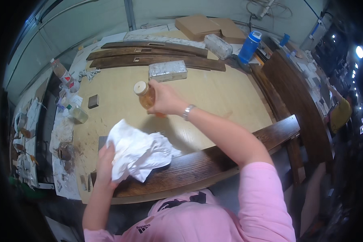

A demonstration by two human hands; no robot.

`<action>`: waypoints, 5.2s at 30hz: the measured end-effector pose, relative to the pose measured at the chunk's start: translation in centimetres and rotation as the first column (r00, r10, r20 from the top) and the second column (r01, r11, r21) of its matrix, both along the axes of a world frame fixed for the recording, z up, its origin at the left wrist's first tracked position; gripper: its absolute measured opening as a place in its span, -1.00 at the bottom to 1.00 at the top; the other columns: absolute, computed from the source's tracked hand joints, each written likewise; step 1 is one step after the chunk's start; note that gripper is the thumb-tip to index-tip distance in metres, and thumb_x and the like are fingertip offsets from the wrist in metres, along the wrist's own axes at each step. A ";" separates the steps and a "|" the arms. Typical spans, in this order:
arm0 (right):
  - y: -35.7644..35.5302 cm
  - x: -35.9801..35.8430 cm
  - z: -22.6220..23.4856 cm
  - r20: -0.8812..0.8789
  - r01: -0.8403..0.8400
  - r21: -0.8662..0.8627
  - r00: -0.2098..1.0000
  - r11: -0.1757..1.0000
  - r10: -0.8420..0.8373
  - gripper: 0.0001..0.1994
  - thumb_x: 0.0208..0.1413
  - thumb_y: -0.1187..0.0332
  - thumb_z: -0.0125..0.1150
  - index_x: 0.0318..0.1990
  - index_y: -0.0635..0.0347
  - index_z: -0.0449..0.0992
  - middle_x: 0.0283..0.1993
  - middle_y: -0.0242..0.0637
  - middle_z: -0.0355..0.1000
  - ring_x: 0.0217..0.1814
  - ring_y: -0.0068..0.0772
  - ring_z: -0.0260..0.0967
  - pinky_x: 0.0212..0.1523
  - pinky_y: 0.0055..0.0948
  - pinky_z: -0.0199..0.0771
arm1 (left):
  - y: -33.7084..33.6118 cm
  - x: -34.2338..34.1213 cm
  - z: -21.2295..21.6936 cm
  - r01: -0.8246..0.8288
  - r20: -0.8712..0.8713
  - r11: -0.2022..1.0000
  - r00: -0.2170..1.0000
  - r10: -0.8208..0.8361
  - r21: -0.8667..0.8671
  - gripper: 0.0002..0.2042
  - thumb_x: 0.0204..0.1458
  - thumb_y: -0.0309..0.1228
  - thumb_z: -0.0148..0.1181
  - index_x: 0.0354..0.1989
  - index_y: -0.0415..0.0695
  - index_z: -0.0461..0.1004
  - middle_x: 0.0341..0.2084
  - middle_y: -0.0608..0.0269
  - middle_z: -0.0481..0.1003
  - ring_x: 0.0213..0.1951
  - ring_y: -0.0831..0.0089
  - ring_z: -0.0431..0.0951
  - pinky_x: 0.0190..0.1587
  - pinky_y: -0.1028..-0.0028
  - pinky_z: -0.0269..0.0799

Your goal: The person sands a wooden board using a sanding block, pours liquid from a bottle onto a cloth, and wipes down the wooden board with the cloth.

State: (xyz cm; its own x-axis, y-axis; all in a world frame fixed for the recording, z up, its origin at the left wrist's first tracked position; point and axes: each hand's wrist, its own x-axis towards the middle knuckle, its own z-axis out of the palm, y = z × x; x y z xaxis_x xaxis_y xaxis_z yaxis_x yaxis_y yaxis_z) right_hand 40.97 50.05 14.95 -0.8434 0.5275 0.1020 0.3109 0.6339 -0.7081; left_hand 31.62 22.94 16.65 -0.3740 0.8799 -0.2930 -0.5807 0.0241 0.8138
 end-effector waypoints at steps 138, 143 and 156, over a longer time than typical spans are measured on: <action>12.9 62.5 -8.2 -0.388 0.451 -0.450 0.679 0.771 -0.623 -0.66 0.34 0.39 -0.04 0.12 0.39 0.51 0.15 -0.20 0.49 0.24 -0.39 0.37 0.30 -0.42 0.27 | 3.6 20.0 -4.6 -0.521 -0.947 0.850 -0.228 -0.225 -0.077 -0.53 0.01 -0.46 0.19 0.17 -0.16 0.45 -0.17 -0.10 0.53 -0.07 -0.01 0.47 0.03 0.05 0.34; 13.6 63.7 -6.2 -0.217 0.555 -0.370 0.728 0.745 -0.650 -0.69 0.30 0.43 0.04 0.11 0.37 0.52 0.13 -0.22 0.50 0.18 -0.41 0.41 0.27 -0.45 0.29 | 3.4 25.1 -4.1 -0.028 -0.939 0.998 -0.339 -0.056 -0.049 -0.57 -0.01 -0.53 0.12 0.11 -0.18 0.49 -0.12 0.04 0.56 -0.04 0.11 0.48 0.09 0.18 0.29; -3.9 35.7 0.6 0.273 -0.163 0.359 0.960 0.919 0.063 0.18 -0.43 0.01 0.65 0.38 0.38 0.12 0.46 0.13 0.05 0.53 0.17 -0.05 0.51 0.07 -0.12 | 5.3 24.4 -1.6 -0.011 -0.900 0.987 -0.409 -0.152 -0.161 -0.52 0.08 -0.34 0.22 0.21 -0.17 0.42 0.09 0.03 0.46 0.16 0.09 0.42 0.28 -0.09 0.17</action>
State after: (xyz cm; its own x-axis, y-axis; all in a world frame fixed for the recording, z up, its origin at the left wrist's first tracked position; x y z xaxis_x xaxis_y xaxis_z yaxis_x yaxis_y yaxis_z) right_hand 76.64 46.13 15.55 -0.9187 0.3919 0.0500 0.3571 0.8779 -0.3190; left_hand 56.00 28.24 15.00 -0.1240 0.9415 0.3133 0.9799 0.0664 0.1883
